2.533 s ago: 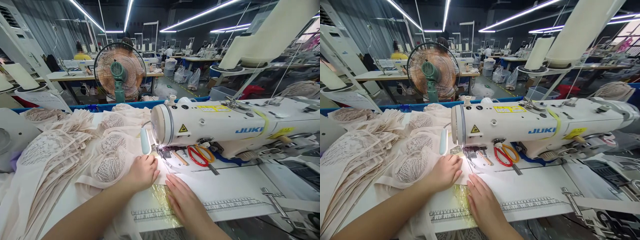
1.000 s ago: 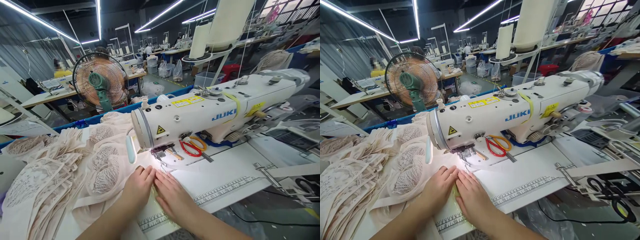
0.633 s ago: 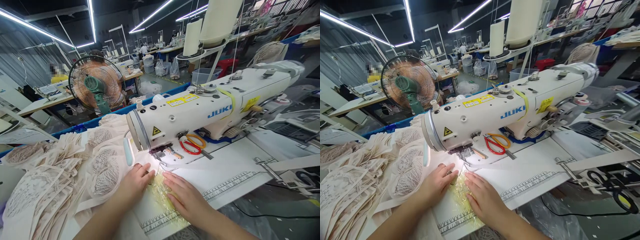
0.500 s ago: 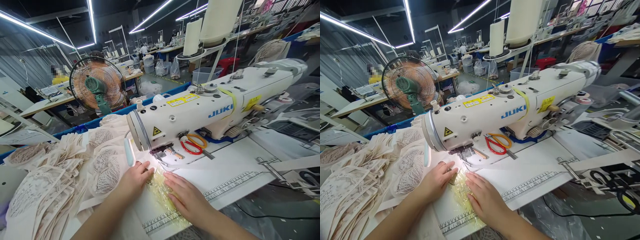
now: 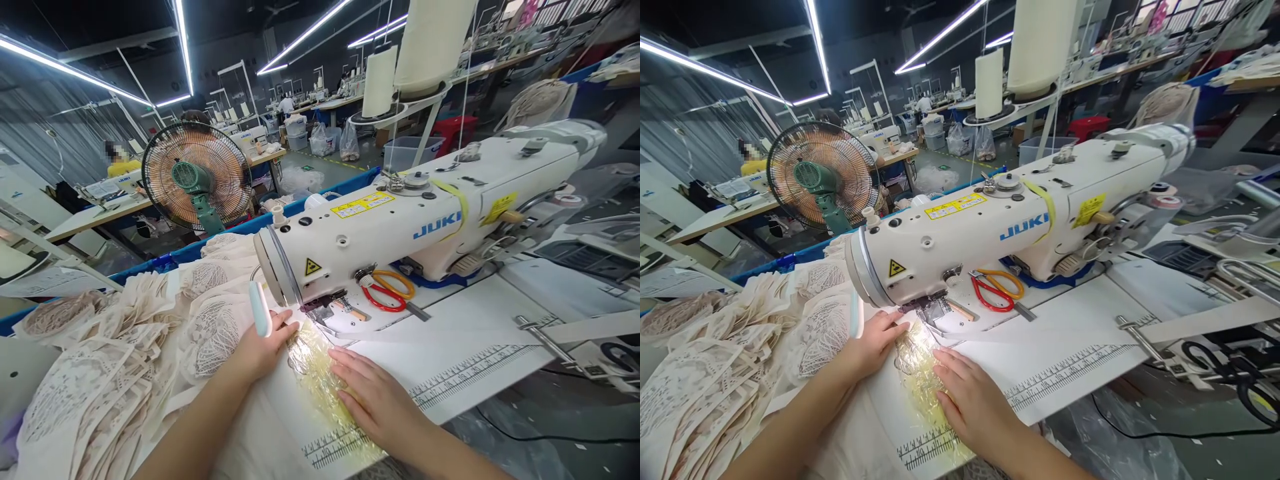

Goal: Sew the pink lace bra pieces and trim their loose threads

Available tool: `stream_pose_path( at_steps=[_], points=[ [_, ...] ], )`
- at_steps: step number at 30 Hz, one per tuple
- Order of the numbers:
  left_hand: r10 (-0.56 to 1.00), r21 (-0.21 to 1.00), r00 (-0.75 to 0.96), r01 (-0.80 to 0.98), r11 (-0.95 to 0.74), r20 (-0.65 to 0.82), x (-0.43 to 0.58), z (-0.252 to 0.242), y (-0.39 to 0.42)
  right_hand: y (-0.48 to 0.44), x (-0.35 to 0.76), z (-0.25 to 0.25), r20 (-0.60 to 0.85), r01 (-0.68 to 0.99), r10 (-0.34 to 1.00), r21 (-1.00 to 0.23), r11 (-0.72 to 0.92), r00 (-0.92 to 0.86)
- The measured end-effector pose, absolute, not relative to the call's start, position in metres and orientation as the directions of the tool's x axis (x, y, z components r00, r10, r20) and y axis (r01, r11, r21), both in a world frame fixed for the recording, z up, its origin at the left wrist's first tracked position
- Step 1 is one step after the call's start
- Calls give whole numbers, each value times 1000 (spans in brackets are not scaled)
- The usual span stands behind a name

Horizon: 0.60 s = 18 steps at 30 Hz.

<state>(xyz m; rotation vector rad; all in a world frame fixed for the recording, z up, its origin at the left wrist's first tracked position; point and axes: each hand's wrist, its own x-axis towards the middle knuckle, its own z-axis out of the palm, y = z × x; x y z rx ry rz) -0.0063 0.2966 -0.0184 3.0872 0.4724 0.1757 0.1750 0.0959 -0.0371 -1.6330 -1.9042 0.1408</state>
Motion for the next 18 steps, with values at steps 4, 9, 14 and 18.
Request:
stream_pose_path(
  at_steps=[4, 9, 14, 18],
  points=[
    [315, 49, 939, 311, -949, 135, -7, -18, 303, 95, 176, -33, 396, 857, 917, -455, 242, -49],
    [360, 34, 923, 359, -933, 134, -5, -15, 305, 93, 152, -20, 487, 795, 866, -479, 372, -112],
    [464, -100, 879, 474, -875, 108, -7, 3, 289, 105, 85, -51, 609, 877, 756, -197, 439, -241],
    [537, -314, 832, 551, -773, 138, -39, 17, 265, 108, 62, -67, 619, 923, 739, -57, 380, -267]
  ],
)
